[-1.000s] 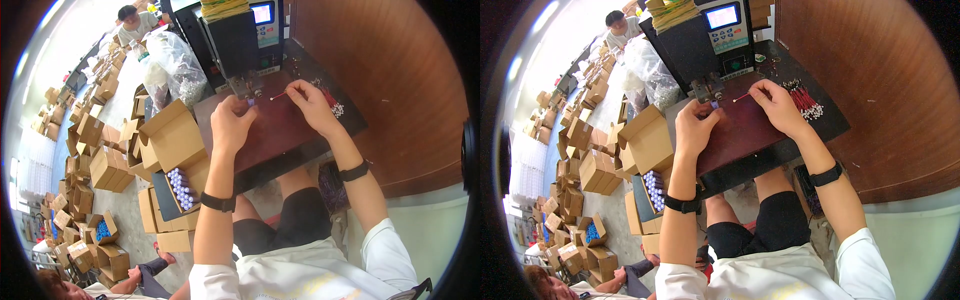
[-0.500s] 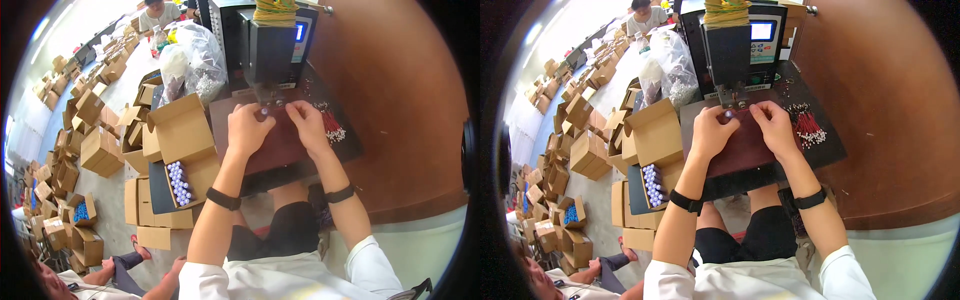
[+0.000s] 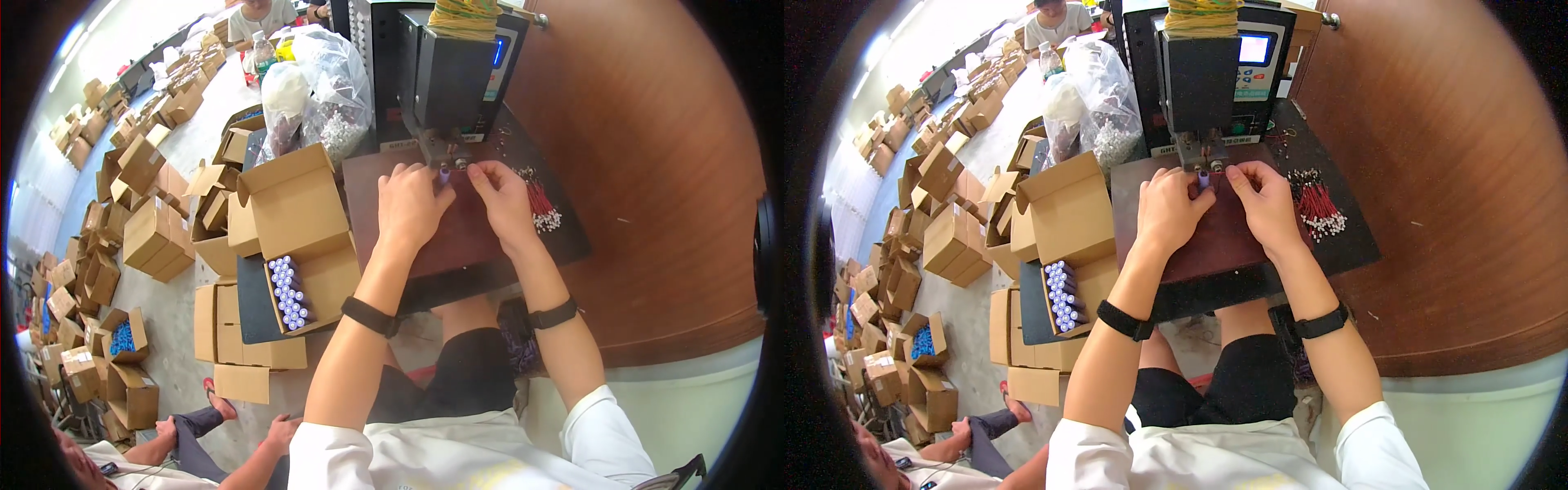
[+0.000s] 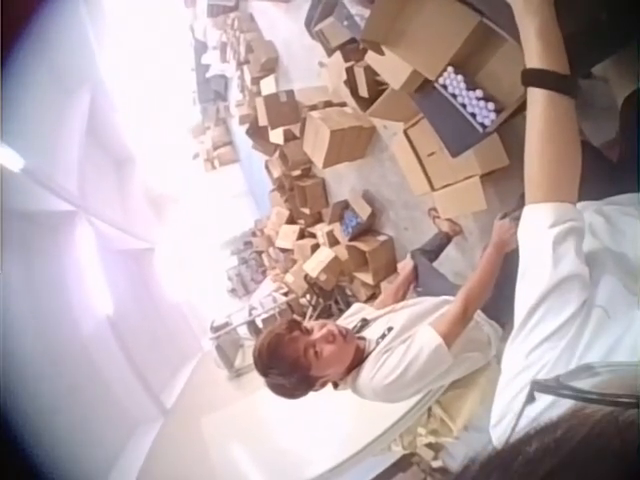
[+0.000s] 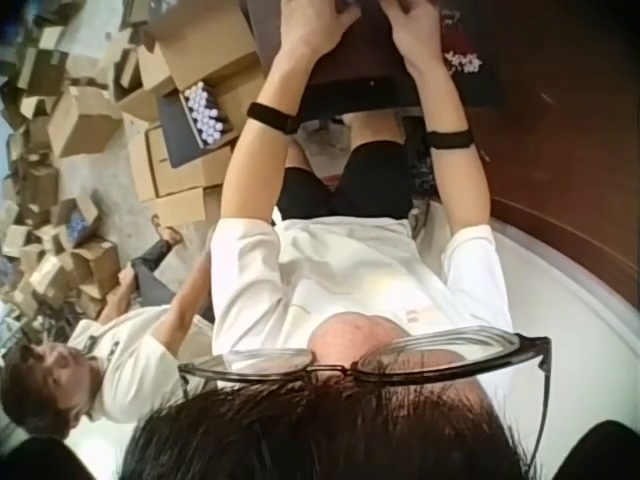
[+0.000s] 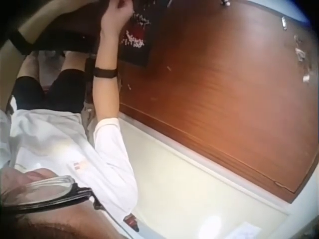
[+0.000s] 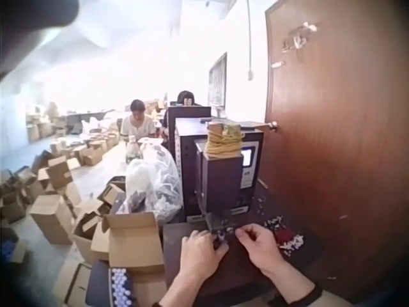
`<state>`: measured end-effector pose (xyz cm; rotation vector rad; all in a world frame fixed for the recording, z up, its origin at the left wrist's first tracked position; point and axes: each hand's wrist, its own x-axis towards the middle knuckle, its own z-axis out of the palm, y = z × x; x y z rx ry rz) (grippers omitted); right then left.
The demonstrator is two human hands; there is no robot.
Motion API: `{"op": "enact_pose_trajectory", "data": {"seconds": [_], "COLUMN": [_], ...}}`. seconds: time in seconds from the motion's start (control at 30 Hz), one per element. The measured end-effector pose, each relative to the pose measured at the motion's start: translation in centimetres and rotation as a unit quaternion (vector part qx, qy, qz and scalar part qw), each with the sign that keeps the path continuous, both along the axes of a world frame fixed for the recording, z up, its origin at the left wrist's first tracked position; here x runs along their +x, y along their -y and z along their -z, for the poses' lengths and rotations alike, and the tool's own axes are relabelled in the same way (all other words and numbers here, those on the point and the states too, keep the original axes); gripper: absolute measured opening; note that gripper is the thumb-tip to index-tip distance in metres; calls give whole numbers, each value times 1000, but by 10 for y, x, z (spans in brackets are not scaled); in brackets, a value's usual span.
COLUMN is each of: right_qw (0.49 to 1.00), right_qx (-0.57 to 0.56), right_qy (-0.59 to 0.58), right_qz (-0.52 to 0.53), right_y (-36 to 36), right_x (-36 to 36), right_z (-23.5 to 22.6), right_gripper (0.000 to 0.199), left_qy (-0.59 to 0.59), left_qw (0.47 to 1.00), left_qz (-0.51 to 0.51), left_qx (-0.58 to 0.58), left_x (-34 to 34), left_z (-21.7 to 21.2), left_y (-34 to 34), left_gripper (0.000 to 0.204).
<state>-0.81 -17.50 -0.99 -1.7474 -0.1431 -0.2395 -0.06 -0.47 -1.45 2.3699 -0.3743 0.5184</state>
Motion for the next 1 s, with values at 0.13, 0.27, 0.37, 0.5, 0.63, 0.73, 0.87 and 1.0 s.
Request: {"op": "enact_pose_trajectory", "data": {"seconds": [0.13, 0.27, 0.37, 0.5, 0.63, 0.73, 0.87, 1.0], "right_qw": [1000, 1000, 1000, 1000, 999, 996, 987, 946], "right_qx": [2, -2, 0, -8, -44, -80, -148, -275], "right_qy": [0, 5, 7, 7, 10, 11, -4, -125], "right_qz": [-4, 0, -3, -13, 4, 41, 55, 119], "right_y": [1, 2, -1, 3, 17, 49, 140, 241], "right_x": [2, 2, -1, -2, -15, -40, -99, -153], "right_z": [1, 2, 0, 1, -6, -21, -39, -19], "right_gripper": [23, 23, 24, 24, 21, 17, 15, 17], "left_qy": [7, 0, -10, 39, 16, -15, -30, -50], "left_qw": [1000, 1000, 1000, 999, 999, 989, 988, 987], "left_qz": [-5, -5, -8, -6, 25, 124, 107, 102], "left_qx": [-1, 3, 3, -27, -27, -80, -107, -113], "left_x": [-2, -2, -3, -2, -7, -8, -9, -5], "left_z": [-1, -2, -3, 0, 0, 3, -2, -7], "left_y": [1, 0, -1, -1, 0, -9, -15, 1], "left_gripper": [21, 22, 24, 28, 31, 41, 31, 24]}}
